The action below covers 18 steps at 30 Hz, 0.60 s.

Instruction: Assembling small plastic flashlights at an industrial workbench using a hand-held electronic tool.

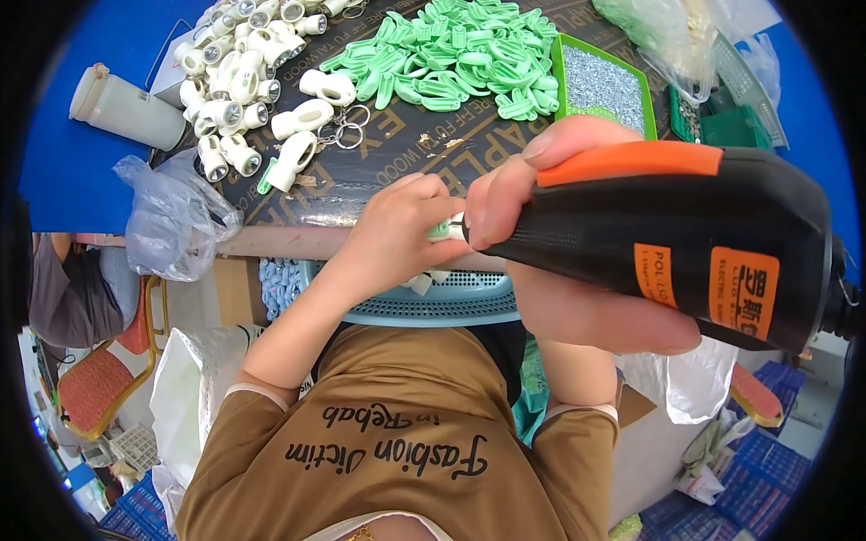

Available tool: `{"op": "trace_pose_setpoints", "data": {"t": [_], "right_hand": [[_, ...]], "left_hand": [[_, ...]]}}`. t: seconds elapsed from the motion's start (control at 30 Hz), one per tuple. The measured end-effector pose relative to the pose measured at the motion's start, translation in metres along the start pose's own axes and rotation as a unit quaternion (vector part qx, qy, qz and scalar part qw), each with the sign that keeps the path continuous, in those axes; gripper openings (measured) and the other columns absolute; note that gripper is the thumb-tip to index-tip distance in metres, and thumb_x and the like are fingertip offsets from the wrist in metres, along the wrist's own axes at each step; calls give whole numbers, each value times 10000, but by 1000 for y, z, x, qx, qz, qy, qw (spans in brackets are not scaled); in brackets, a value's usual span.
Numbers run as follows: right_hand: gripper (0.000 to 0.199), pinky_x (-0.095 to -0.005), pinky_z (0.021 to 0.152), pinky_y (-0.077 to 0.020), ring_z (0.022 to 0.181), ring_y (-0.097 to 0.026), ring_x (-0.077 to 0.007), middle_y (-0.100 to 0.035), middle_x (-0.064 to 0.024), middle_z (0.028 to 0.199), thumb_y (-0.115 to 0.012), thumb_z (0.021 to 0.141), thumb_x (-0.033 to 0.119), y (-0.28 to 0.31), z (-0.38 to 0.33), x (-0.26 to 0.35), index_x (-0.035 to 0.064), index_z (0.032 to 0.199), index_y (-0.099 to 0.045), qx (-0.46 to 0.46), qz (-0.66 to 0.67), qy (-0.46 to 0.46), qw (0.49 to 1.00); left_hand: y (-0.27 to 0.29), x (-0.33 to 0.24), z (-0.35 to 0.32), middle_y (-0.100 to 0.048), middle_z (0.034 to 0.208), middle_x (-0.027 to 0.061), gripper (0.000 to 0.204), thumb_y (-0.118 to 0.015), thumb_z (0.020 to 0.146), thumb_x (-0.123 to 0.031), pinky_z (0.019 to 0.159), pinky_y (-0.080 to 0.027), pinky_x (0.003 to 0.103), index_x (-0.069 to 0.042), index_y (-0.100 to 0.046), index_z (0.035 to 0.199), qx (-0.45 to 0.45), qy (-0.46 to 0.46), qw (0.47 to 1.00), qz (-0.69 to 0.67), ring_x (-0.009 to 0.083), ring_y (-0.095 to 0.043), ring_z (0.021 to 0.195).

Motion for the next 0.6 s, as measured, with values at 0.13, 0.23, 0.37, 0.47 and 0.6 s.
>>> {"op": "trace_pose_setpoints", "data": {"t": [0.13, 0.23, 0.37, 0.47, 0.6], "right_hand": [[941, -287, 475, -399, 459, -466, -156, -512, -72, 594, -426, 579, 867, 2, 0, -3, 35, 1019, -444, 44, -15, 21, 999], [943, -288, 481, -403, 476, -475, -159, -525, -81, 614, -438, 575, 863, 0, -2, 0, 30, 1015, -444, 19, -46, 4, 999], [944, -289, 497, -406, 505, -488, -161, -533, -88, 635, -462, 567, 856, 2, -7, -5, 24, 1012, -442, -27, -44, -22, 998], [950, -291, 503, -406, 511, -488, -162, -532, -89, 633, -473, 558, 856, 4, -6, -7, 21, 1011, -442, 0, -59, -23, 998], [955, -292, 498, -406, 501, -483, -162, -530, -88, 630, -478, 548, 859, 5, -4, -8, 22, 1007, -443, -12, -43, -29, 999]], "left_hand": [[0, 0, 0, -511, 770, 80, 276, -718, 652, -210, 676, -442, 367, -60, -617, 860, 20, 6, 1000, 12, 257, -522, 784], [-1, 1, 1, -510, 765, 82, 272, -719, 651, -215, 671, -441, 370, -59, -614, 848, 18, 4, 1000, 9, 260, -525, 780], [-3, 3, 1, -511, 757, 83, 266, -720, 651, -220, 664, -442, 370, -58, -610, 831, 4, -4, 1000, 10, 262, -527, 769], [1, -1, 2, -512, 756, 83, 268, -721, 650, -223, 664, -443, 367, -59, -612, 832, 26, 16, 999, 9, 261, -528, 769], [1, 0, 2, -515, 760, 82, 268, -722, 649, -223, 663, -443, 367, -59, -613, 830, 26, 18, 999, 12, 258, -529, 771]]}}
Point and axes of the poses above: each hand's wrist, its own z-axis towards the middle knuckle, its own y-axis out of the back of the hand, x = y × z, the point moved 2 cm from there along z, towards the middle knuckle
